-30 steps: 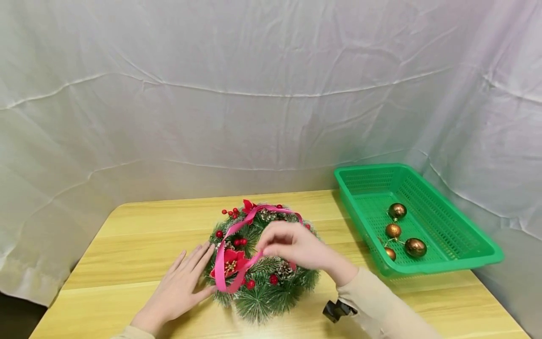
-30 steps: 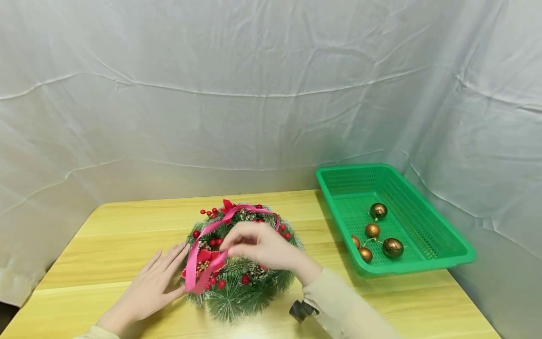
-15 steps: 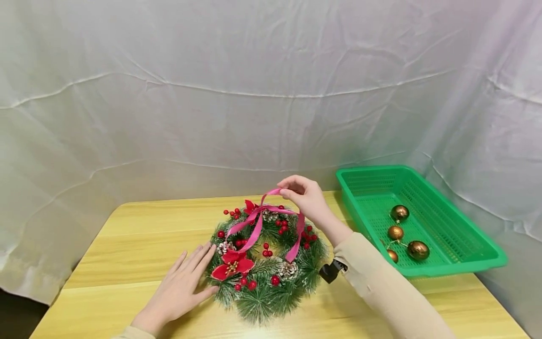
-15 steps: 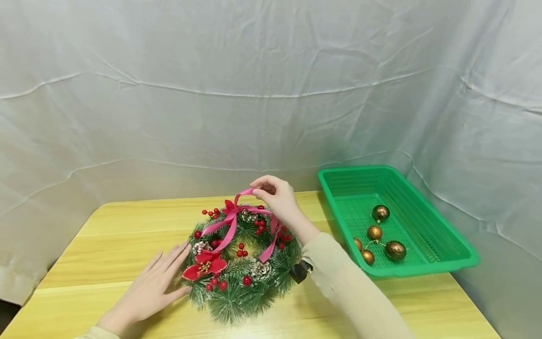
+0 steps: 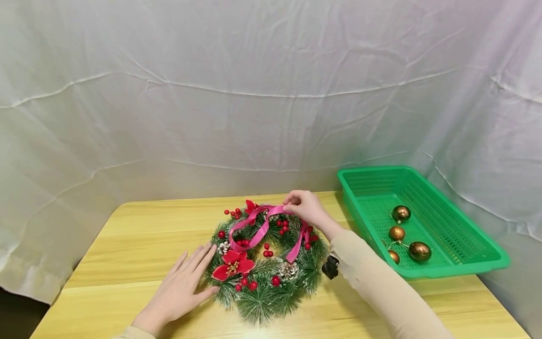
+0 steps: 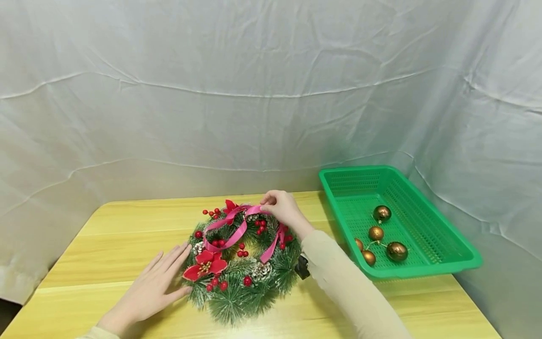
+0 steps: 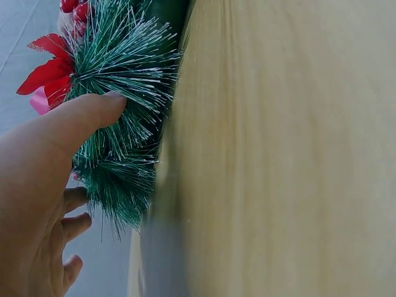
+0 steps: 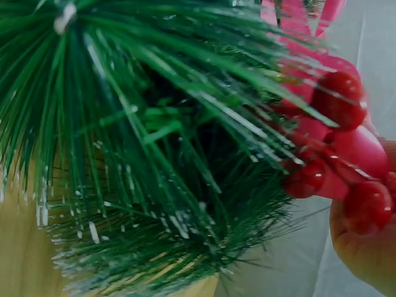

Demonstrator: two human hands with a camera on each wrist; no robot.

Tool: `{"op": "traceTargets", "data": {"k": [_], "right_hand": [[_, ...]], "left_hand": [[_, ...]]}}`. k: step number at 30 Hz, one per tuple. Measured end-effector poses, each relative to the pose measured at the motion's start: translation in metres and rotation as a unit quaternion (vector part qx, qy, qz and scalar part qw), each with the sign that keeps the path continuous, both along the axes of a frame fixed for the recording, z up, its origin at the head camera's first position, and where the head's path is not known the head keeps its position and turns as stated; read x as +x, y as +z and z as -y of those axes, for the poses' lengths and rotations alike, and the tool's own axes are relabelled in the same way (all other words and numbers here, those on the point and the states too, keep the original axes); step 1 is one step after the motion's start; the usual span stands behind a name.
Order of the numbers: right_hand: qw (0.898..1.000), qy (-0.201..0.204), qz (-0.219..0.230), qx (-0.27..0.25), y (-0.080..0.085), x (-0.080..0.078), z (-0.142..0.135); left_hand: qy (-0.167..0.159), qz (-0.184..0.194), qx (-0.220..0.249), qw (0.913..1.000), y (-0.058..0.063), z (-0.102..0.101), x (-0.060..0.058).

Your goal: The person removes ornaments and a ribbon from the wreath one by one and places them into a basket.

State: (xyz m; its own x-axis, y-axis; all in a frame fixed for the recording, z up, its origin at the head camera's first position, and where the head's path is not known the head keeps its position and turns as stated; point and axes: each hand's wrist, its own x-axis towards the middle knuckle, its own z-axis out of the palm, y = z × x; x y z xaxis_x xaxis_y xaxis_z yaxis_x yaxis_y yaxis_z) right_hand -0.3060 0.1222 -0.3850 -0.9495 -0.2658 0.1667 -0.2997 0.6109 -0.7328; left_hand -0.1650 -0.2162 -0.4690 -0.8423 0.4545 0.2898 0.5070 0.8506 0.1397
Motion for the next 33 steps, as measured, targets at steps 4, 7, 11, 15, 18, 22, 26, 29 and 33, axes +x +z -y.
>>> {"op": "traceTargets", "data": {"k": [4, 7, 11, 15, 18, 22, 26, 29, 33], "right_hand": [[1.0, 0.009, 0.001, 0.021, -0.007, -0.004, -0.002], [0.999, 0.012, 0.0, 0.032, -0.011, -0.006, -0.003], [0.999, 0.023, -0.006, 0.047, -0.015, -0.006, -0.003], [0.996, 0.034, -0.015, 0.082, -0.017, -0.008, -0.002], [0.993, 0.038, -0.021, 0.107, -0.017, -0.009, 0.0], [0.99, 0.039, -0.041, 0.126, -0.017, -0.01, 0.001], [0.992, 0.032, -0.05, 0.112, -0.018, -0.01, 0.001], [0.994, 0.034, -0.054, 0.093, -0.015, -0.008, 0.001], [0.995, 0.044, -0.064, 0.067, -0.006, -0.004, 0.001]], "left_hand": [[-0.001, -0.002, 0.001, 1.0, 0.0, 0.0, 0.0], [-0.001, -0.001, 0.0, 1.0, 0.0, 0.0, 0.0], [0.0, 0.0, 0.0, 1.0, 0.0, 0.001, 0.001], [0.003, 0.004, 0.002, 1.0, -0.001, 0.001, 0.001], [0.003, 0.005, 0.002, 1.0, -0.001, 0.001, 0.0], [0.002, 0.006, 0.003, 1.0, -0.001, 0.001, 0.0], [0.001, 0.004, 0.002, 1.0, -0.001, 0.0, 0.0], [0.001, 0.004, 0.002, 1.0, -0.001, 0.001, 0.0], [0.0, 0.003, 0.002, 1.0, -0.001, 0.001, 0.0]]}}
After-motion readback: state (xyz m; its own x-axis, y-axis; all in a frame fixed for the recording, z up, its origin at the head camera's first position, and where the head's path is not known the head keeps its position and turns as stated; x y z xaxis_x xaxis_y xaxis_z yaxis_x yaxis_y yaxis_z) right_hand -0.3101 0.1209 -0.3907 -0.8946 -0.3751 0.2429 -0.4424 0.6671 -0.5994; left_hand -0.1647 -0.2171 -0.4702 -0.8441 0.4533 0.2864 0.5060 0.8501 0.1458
